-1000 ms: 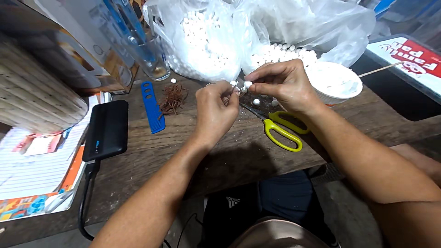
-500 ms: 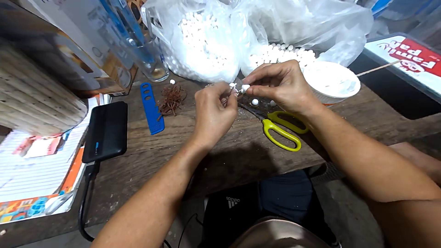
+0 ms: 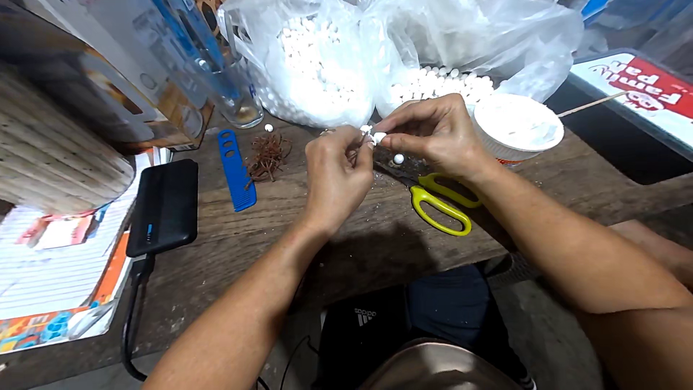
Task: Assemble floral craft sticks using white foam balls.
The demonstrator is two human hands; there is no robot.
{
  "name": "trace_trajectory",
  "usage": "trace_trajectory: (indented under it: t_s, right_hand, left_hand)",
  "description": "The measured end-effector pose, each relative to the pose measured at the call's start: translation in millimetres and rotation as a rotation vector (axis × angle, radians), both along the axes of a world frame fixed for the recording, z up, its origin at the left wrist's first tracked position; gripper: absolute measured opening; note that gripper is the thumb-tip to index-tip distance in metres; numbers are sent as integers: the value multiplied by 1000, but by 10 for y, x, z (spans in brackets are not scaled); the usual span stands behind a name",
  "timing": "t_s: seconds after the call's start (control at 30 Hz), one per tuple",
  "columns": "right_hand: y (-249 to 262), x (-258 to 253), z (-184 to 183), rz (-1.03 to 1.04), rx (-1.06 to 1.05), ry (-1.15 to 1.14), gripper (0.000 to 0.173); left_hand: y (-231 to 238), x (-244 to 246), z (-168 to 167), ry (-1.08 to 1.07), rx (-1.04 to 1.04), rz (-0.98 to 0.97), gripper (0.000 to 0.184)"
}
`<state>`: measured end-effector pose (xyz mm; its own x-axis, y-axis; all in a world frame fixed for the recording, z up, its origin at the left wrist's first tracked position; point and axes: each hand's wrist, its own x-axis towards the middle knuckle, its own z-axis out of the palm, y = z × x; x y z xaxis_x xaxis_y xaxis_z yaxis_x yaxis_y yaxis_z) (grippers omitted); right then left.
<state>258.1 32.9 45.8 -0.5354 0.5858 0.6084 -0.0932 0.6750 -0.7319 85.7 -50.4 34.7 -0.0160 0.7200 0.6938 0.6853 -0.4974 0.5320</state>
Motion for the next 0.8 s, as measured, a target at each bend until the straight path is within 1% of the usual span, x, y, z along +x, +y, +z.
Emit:
trace_trajectory:
  t_s: [0.07, 0.13, 0.2, 0.27, 0.33, 0.43, 0.5, 0.57, 0.63, 0.7, 0.73, 0.8]
  right_hand:
    - [-7, -4, 17, -18, -14, 9, 16]
    - [2, 22, 50, -85, -30, -7, 22]
    - [42, 78, 78, -211, -20, -46, 18]
    - [78, 136, 78, -311, 21, -182, 13]
    - [75, 178, 86, -334, 60, -390, 13]
    - [-13, 166, 183, -363, 55, -677, 11]
    - [-27, 137, 175, -368, 55, -806, 11]
    - [-12, 117, 119, -353, 87, -858, 9]
    - [-3, 113, 95, -340, 116, -860, 7]
    - [5, 137, 104, -338, 95, -772, 8]
    - [2, 156, 128, -332, 52, -669, 10]
    - [-11, 170, 179, -276, -114, -354, 12]
  left_hand:
    - [8, -4, 12, -7, -5, 3, 9]
    - [36, -5, 24, -40, -23, 12, 9]
    - [52, -18, 37, -75, -54, 6, 9]
    - [58, -42, 51, -76, -76, -9, 11]
    - [59, -57, 51, -66, -95, -18, 15]
    - [75, -63, 38, -84, -104, -21, 15]
    - [73, -60, 38, -93, -113, -11, 14]
    - [77, -55, 37, -107, -109, -11, 12]
    - [88, -53, 29, -139, -112, -16, 11]
    - [91, -54, 30, -168, -122, -16, 8]
    - [89, -54, 34, -176, -126, -12, 8]
    - [87, -47, 29, -177, -115, -14, 7]
